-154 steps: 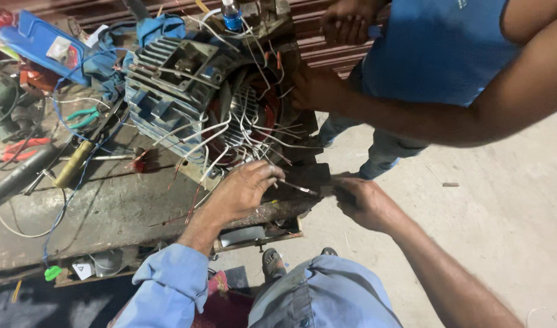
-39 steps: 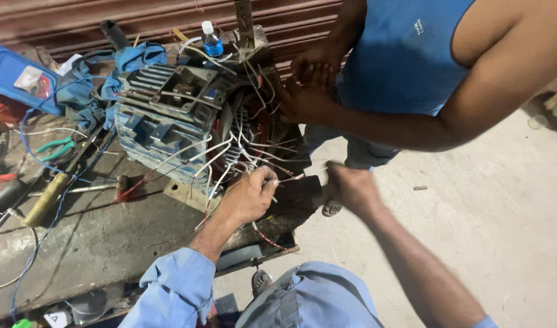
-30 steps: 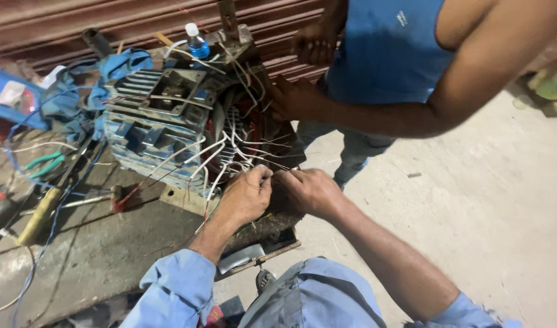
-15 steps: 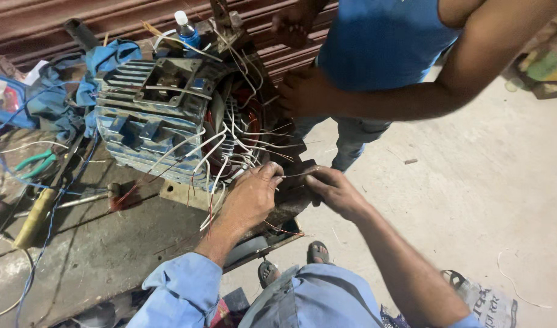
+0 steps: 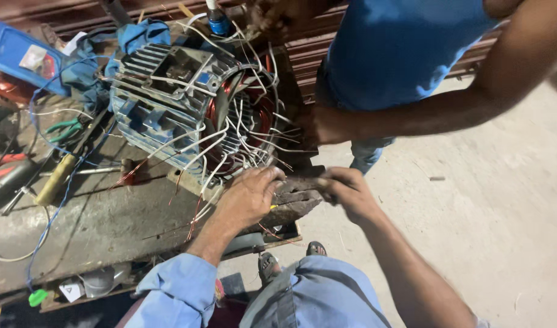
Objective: The person uses a hammer to tap and adjust wires on an electric motor stator while another person assists by holding and arranging the wires. The work is performed on a cluttered workbench in a workshop setting.
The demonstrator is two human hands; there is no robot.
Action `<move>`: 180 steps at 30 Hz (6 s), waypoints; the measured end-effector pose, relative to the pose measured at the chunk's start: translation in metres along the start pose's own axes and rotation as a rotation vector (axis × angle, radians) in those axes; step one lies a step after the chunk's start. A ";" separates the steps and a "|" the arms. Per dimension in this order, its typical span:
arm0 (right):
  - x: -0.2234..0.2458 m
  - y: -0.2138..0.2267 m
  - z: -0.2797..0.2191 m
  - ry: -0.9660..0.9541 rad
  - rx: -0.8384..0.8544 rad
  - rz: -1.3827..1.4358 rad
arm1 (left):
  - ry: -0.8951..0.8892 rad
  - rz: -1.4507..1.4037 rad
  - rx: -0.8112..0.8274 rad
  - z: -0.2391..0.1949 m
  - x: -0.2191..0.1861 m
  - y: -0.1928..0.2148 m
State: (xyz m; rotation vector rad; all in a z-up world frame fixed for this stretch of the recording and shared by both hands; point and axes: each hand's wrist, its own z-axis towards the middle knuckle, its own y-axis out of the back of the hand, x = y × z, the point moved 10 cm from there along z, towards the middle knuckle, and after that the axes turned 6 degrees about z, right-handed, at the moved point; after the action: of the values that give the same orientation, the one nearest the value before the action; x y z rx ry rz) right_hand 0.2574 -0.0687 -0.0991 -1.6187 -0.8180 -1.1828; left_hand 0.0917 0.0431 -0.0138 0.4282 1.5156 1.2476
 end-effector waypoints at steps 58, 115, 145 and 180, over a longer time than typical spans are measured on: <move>0.061 -0.078 0.003 0.542 0.209 -0.585 | 0.089 0.014 -0.115 0.000 -0.018 0.005; -0.107 0.082 -0.146 -0.462 -0.454 0.235 | 0.352 -0.657 -0.432 -0.060 0.021 0.067; 0.032 -0.076 0.002 0.211 0.140 -0.653 | -0.083 0.318 0.136 0.009 -0.023 -0.001; 0.054 -0.042 -0.041 0.378 -0.093 -0.725 | -0.466 0.717 -0.020 -0.012 -0.032 0.014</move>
State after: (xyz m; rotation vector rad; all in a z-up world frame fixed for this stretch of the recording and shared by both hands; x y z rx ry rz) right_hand 0.2237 -0.0935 -0.0318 -1.1206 -1.1479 -1.9825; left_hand 0.0885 0.0177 0.0121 1.2309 0.9654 1.5533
